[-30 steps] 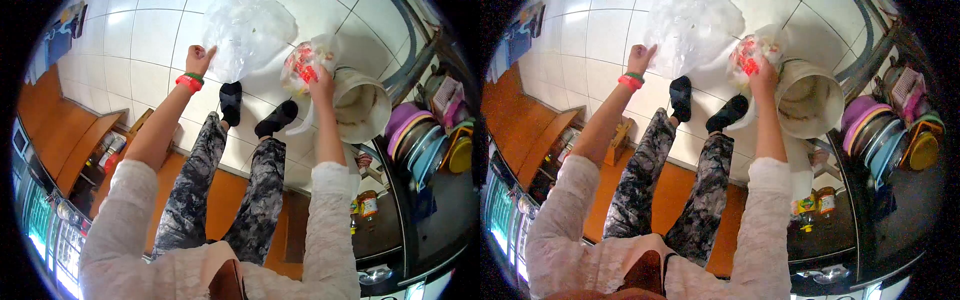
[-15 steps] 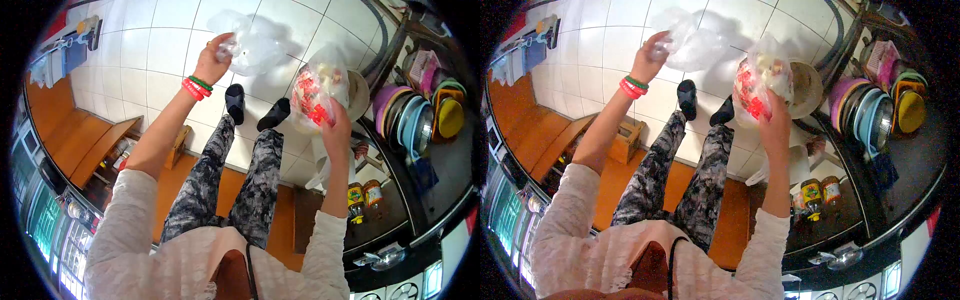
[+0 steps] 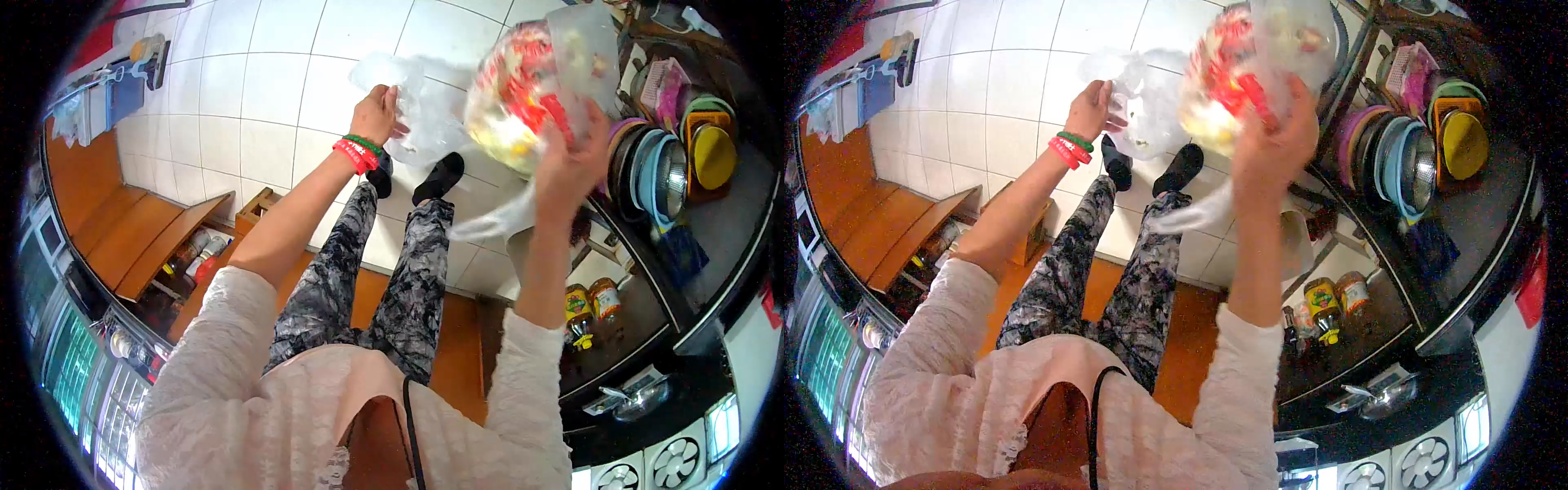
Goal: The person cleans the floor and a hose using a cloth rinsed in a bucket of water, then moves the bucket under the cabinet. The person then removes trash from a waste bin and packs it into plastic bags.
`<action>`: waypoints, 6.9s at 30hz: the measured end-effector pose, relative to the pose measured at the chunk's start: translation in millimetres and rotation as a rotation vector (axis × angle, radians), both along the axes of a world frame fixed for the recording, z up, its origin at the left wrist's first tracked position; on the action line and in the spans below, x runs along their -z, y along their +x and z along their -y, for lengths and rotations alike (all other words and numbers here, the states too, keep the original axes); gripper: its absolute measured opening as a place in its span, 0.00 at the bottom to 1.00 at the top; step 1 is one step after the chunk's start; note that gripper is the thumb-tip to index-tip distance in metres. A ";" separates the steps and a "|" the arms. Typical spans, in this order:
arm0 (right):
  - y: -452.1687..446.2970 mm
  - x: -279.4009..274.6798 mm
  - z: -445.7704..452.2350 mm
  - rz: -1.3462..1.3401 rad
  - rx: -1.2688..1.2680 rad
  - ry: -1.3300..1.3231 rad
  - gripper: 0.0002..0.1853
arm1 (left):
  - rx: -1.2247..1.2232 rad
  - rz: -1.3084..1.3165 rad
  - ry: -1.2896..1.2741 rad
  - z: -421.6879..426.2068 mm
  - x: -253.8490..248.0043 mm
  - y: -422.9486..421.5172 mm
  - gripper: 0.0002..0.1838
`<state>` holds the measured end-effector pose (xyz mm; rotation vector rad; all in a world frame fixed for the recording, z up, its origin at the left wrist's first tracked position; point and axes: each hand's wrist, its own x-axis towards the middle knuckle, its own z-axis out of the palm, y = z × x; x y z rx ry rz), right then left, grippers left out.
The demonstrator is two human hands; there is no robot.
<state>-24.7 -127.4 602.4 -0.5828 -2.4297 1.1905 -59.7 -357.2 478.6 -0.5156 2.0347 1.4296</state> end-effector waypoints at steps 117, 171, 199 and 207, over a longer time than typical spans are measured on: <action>138.4 21.3 -154.3 0.907 -0.388 -0.097 0.38 | 0.900 -0.708 -0.078 -80.2 5.1 -98.6 0.09; 98.4 -19.3 -56.3 0.593 -0.082 -0.617 0.18 | 0.334 -0.879 0.025 -65.4 -101.4 52.7 0.20; 93.8 -5.5 -62.4 0.344 0.601 -0.836 0.19 | 0.292 0.111 0.384 -31.7 22.2 177.5 0.09; 142.1 105.3 -84.3 0.332 0.318 -0.343 0.16 | -0.371 0.000 0.384 -61.2 -43.9 110.9 0.02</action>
